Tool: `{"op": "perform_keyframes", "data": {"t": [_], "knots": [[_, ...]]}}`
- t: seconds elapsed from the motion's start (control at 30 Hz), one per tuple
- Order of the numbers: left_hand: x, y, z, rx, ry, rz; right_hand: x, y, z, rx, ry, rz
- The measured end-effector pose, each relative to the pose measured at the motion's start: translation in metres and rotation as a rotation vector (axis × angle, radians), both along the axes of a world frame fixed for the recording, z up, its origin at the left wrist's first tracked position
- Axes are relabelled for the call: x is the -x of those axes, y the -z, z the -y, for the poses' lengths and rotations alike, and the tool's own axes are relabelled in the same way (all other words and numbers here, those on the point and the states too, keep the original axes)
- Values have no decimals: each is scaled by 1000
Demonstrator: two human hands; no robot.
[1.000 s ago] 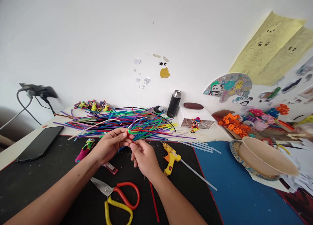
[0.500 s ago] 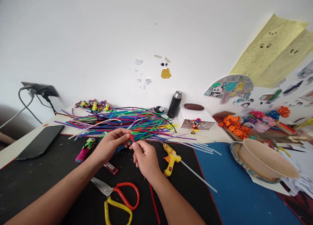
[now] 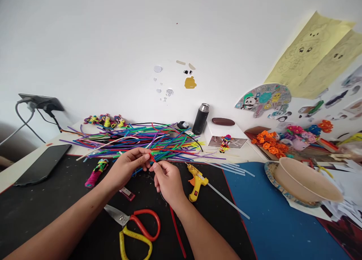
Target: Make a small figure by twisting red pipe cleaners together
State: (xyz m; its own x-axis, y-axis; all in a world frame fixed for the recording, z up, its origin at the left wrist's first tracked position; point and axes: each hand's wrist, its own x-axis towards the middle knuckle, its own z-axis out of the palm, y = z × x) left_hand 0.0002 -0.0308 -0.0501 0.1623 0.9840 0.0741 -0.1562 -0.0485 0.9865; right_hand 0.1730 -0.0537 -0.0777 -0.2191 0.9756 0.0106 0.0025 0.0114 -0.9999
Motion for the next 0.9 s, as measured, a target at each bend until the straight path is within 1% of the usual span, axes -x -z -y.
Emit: {"op": "perform_keyframes", "data": {"t": [0.47, 0.7, 0.9], "knots": [[3, 5, -1, -5, 5, 10, 1, -8, 4, 7, -16, 8], [3, 3, -1, 34, -7, 73, 2, -6, 5, -4, -31, -7], [3, 2, -2, 96, -13, 133, -1, -5, 3, -38, -7, 18]]}}
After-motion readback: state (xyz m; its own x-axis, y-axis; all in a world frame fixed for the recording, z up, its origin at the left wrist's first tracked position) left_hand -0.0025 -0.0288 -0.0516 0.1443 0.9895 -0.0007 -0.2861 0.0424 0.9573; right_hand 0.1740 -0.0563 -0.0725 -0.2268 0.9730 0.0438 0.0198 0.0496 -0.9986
